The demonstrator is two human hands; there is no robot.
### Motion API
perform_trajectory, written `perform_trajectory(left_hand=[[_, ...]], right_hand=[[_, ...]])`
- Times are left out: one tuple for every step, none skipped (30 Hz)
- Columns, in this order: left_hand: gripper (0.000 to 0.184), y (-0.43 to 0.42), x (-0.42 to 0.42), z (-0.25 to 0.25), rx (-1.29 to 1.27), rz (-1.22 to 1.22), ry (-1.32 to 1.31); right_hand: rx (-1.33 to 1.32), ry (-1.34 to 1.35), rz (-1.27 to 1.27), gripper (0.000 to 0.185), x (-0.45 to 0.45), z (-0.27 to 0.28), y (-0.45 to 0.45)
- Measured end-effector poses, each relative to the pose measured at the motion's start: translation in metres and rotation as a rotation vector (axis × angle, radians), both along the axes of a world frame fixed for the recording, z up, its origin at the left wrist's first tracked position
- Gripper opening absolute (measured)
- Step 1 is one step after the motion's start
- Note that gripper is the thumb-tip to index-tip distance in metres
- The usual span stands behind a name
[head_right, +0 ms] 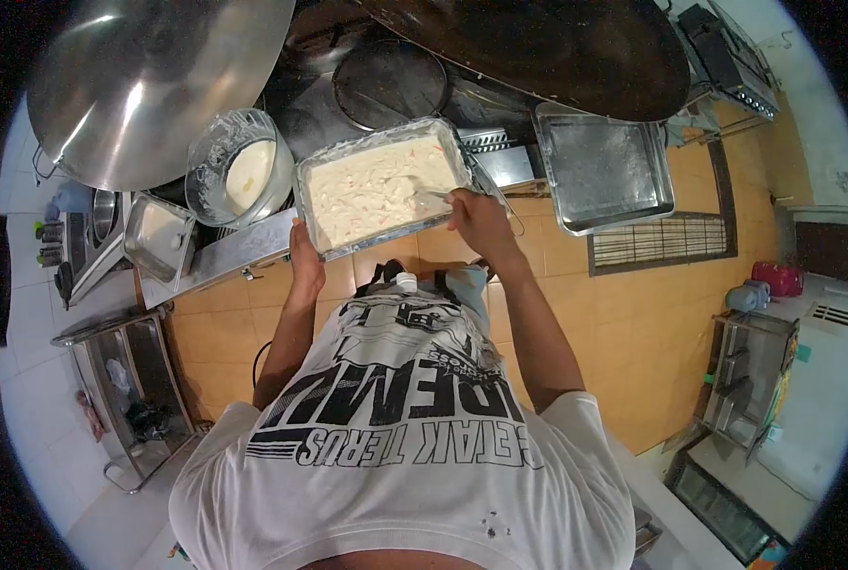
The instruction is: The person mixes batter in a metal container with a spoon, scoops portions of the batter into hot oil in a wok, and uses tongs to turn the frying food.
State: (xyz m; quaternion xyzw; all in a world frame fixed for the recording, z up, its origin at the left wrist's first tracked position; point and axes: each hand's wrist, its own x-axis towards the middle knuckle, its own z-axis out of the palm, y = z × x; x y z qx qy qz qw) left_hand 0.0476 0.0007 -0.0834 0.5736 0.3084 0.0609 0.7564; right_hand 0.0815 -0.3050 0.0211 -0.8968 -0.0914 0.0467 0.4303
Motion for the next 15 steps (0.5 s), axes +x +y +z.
perform_trajectory(left_hand=[[0.049, -0.002, 0.001, 0.003, -0.023, 0.009, -0.021], [0.05, -0.003, 0.002, 0.006, -0.046, 0.016, -0.043], [0.051, -0.002, 0.001, 0.004, -0.029, 0.006, -0.049], [0.052, -0.002, 0.001, 0.003, -0.014, -0.006, -0.056], [0.053, -0.001, 0.001, 0.001, 0.001, -0.017, -0.064], [0.054, -0.002, 0.0, 0.001, 0.014, -0.017, -0.066], [0.054, -0.002, 0.001, 0.001, 0.028, -0.016, -0.071], [0.054, -0.003, 0.0, 0.001, 0.043, -0.016, -0.075], [0.054, -0.003, 0.0, 0.001, 0.041, -0.019, -0.079], [0.055, -0.003, 0.0, 0.002, 0.039, -0.023, -0.083], [0.055, -0.003, 0.0, 0.003, 0.036, -0.027, -0.086], [0.056, -0.001, 0.001, -0.003, 0.057, -0.027, -0.079], [0.057, 0.001, 0.001, -0.011, 0.078, -0.027, -0.071], [0.057, 0.002, 0.001, -0.019, 0.098, -0.026, -0.064], [0.056, -0.001, 0.002, -0.013, 0.099, -0.013, -0.073]], right_hand=[[-0.007, 0.011, -0.032, 0.017, 0.0, 0.004, -0.004], [-0.075, -0.048, -0.039, 0.018, 0.004, 0.003, -0.007], [-0.143, -0.103, -0.049, 0.019, 0.008, -0.002, -0.01], [-0.211, -0.158, -0.059, 0.02, 0.012, -0.007, -0.011], [-0.255, -0.192, -0.057, 0.023, 0.017, -0.014, -0.012], [-0.253, -0.207, -0.053, 0.023, 0.019, -0.017, -0.01], [-0.25, -0.225, -0.049, 0.024, 0.021, -0.02, -0.005], [-0.247, -0.243, -0.045, 0.025, 0.022, -0.023, 0.0], [-0.236, -0.252, -0.002, 0.026, 0.021, -0.027, 0.006], [-0.225, -0.261, 0.041, 0.027, 0.018, -0.029, 0.013], [-0.214, -0.269, 0.085, 0.028, 0.015, -0.03, 0.018], [-0.174, -0.237, 0.127, 0.028, 0.01, -0.028, 0.02], [-0.133, -0.204, 0.17, 0.029, 0.003, -0.025, 0.022], [-0.093, -0.17, 0.212, 0.029, -0.003, -0.023, 0.022], [-0.141, -0.191, 0.273, 0.032, -0.008, -0.023, 0.021]])
